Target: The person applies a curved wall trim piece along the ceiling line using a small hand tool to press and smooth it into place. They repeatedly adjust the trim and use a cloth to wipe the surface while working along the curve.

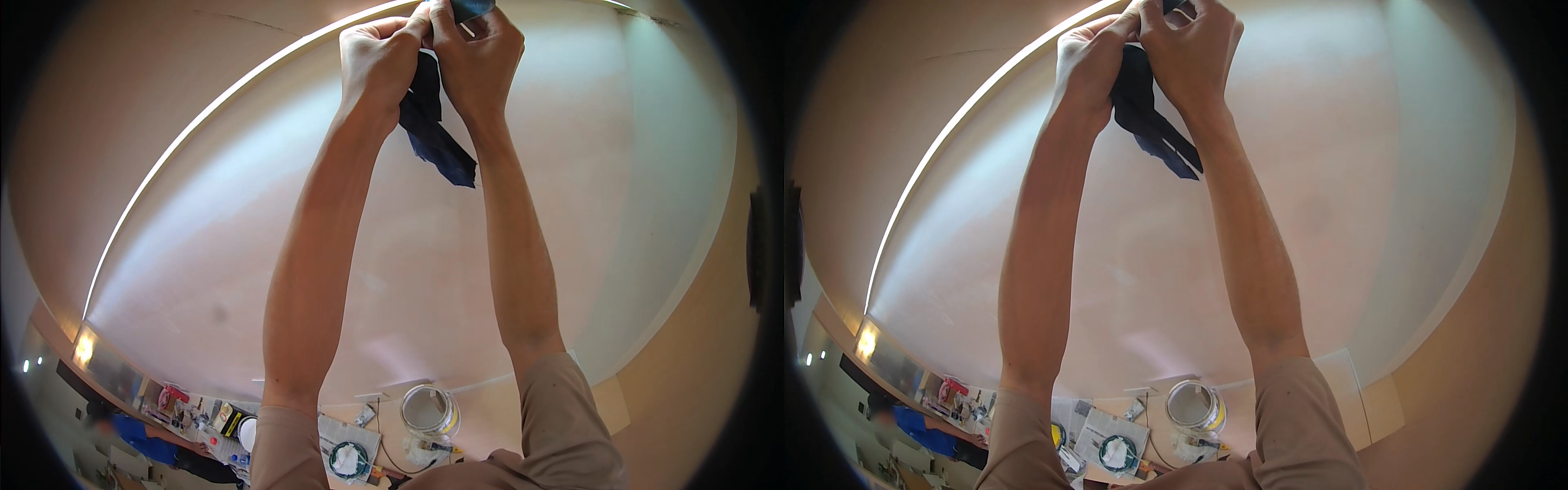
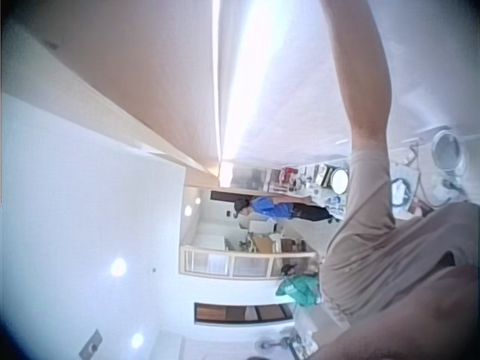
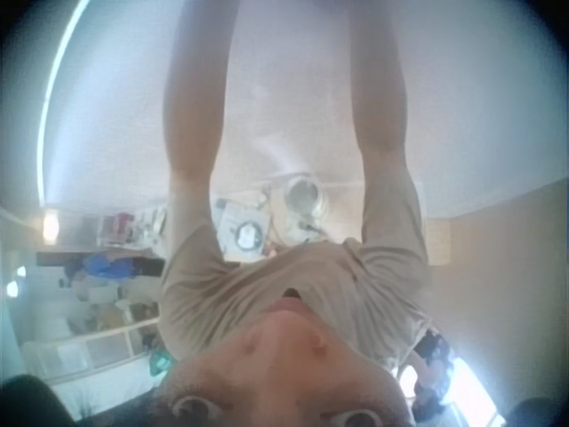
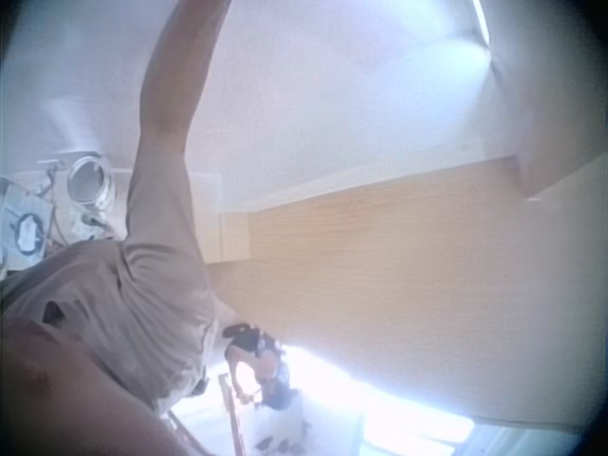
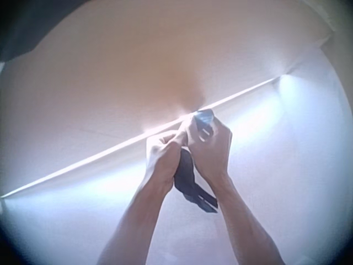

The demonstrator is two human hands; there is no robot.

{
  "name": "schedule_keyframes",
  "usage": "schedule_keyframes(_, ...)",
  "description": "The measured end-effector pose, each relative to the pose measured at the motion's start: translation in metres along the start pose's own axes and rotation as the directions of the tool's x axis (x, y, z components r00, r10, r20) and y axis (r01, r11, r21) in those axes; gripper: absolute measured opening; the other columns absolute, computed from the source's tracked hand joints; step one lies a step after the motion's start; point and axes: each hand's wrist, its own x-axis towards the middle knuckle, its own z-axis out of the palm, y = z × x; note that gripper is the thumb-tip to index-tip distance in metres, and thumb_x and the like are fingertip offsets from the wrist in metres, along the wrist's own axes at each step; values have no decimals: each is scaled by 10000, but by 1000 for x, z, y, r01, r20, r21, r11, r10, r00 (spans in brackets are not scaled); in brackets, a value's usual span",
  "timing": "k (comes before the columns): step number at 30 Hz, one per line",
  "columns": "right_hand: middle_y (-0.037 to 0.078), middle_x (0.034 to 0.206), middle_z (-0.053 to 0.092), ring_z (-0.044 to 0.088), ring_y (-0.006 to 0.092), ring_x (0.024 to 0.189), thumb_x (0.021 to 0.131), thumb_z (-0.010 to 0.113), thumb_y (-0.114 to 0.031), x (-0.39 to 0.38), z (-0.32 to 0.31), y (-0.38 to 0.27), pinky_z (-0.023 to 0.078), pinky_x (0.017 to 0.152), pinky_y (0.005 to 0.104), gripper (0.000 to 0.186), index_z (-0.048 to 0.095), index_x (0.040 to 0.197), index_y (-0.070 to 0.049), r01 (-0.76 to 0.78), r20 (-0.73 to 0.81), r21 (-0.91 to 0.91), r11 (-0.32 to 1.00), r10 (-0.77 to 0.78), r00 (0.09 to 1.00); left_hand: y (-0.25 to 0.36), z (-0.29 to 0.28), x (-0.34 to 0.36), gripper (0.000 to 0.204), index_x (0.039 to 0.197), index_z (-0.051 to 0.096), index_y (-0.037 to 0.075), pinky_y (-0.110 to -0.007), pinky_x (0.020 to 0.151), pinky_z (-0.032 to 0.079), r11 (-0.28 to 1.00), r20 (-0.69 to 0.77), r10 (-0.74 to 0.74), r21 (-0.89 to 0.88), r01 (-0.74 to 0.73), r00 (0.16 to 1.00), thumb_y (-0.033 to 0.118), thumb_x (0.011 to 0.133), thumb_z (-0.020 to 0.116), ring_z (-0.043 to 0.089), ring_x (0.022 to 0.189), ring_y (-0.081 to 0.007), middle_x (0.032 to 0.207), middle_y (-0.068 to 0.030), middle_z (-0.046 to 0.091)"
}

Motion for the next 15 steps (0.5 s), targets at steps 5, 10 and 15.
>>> schedule_keyframes(5, 112, 827, 736, 673, 122, 797, 946, 668, -59, -2, 2, 0, 568, 751, 317, 116, 705, 962, 50, 10, 16, 11, 1000, -10, 1000, -3, -4, -1, 385, 703, 735, 12, -228, 439, 303, 1000, -16, 7, -3, -7, 1000, 293, 965, 752, 416, 477, -31, 554, 48, 531)
schedule_keyframes(10, 114, 830, 738, 674, 119, 799, 948, 671, -61, -9, 7, -2, 565, 745, 314, 124, 714, 966, 54, -36, 25, 46, 998, 35, 999, -2, -11, -5, 394, 699, 734, 11, -224, 444, 289, 1000, -24, 18, 17, -17, 1000, 298, 969, 747, 401, 474, -29, 551, 54, 521)
schedule_keyframes(15, 113, 821, 739, 677, 124, 791, 950, 678, -69, -9, 10, -4, 564, 735, 315, 134, 717, 965, 58, -28, 43, 26, 999, 27, 999, -3, -14, -4, 383, 719, 744, 6, -221, 460, 304, 1000, -26, -5, -2, 5, 1000, 295, 971, 743, 412, 493, -29, 564, 53, 529)
